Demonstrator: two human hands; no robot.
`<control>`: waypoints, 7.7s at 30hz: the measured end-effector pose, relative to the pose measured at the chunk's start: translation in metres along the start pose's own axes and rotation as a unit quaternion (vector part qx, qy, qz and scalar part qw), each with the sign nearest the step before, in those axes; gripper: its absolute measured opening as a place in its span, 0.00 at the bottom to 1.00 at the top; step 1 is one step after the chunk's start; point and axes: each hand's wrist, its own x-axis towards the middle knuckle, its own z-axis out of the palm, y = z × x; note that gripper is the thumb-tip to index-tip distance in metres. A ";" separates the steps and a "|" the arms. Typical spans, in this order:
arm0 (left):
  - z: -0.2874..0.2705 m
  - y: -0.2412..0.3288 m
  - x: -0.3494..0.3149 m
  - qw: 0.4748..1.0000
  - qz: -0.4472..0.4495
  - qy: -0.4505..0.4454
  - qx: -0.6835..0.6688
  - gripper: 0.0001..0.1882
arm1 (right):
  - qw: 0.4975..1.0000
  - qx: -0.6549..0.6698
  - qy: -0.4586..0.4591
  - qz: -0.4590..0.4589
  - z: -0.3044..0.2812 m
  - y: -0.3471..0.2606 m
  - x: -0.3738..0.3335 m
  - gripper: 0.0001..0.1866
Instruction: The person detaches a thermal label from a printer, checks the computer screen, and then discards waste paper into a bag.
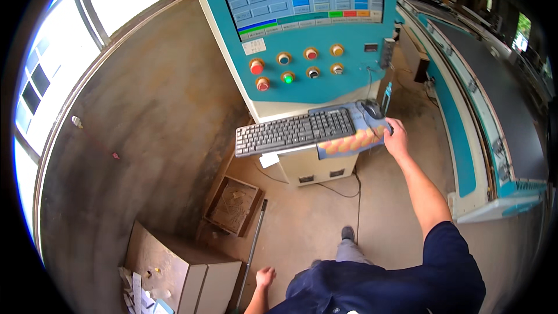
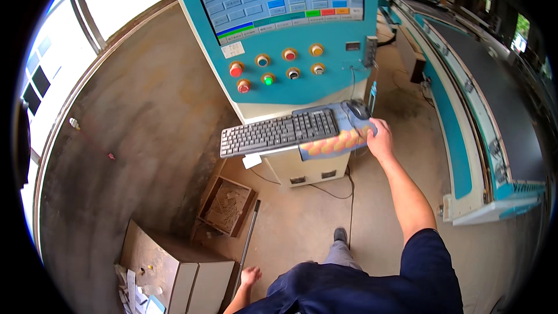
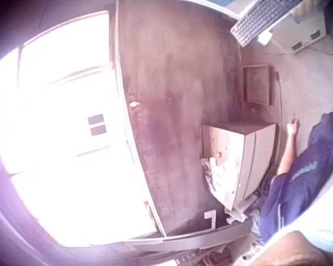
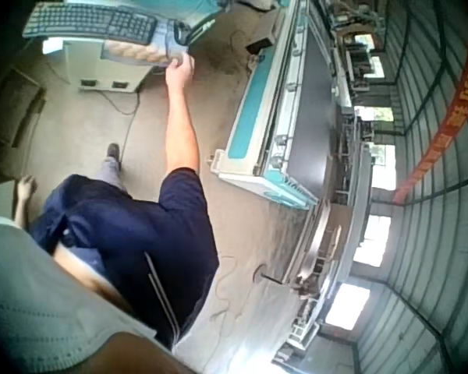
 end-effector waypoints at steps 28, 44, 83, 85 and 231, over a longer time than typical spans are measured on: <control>0.062 0.023 0.031 0.990 -0.063 0.075 -0.105 0.13 | 0.992 -0.053 -0.099 -0.058 0.061 0.023 0.072 0.24; 0.082 -0.014 -0.001 0.984 -0.150 0.057 -0.083 0.13 | 0.987 -0.076 -0.113 -0.089 0.061 0.027 0.072 0.23; 0.099 -0.168 0.083 0.955 0.291 -0.050 -0.012 0.09 | 0.986 -0.062 -0.127 -0.088 0.062 0.024 0.074 0.22; 0.100 -0.163 0.076 0.944 0.313 -0.068 -0.078 0.09 | 0.985 -0.062 -0.130 -0.091 0.064 0.023 0.073 0.23; 0.118 -0.029 0.020 0.987 -0.135 0.069 -0.062 0.15 | 0.988 -0.102 -0.082 -0.083 0.069 0.014 0.076 0.23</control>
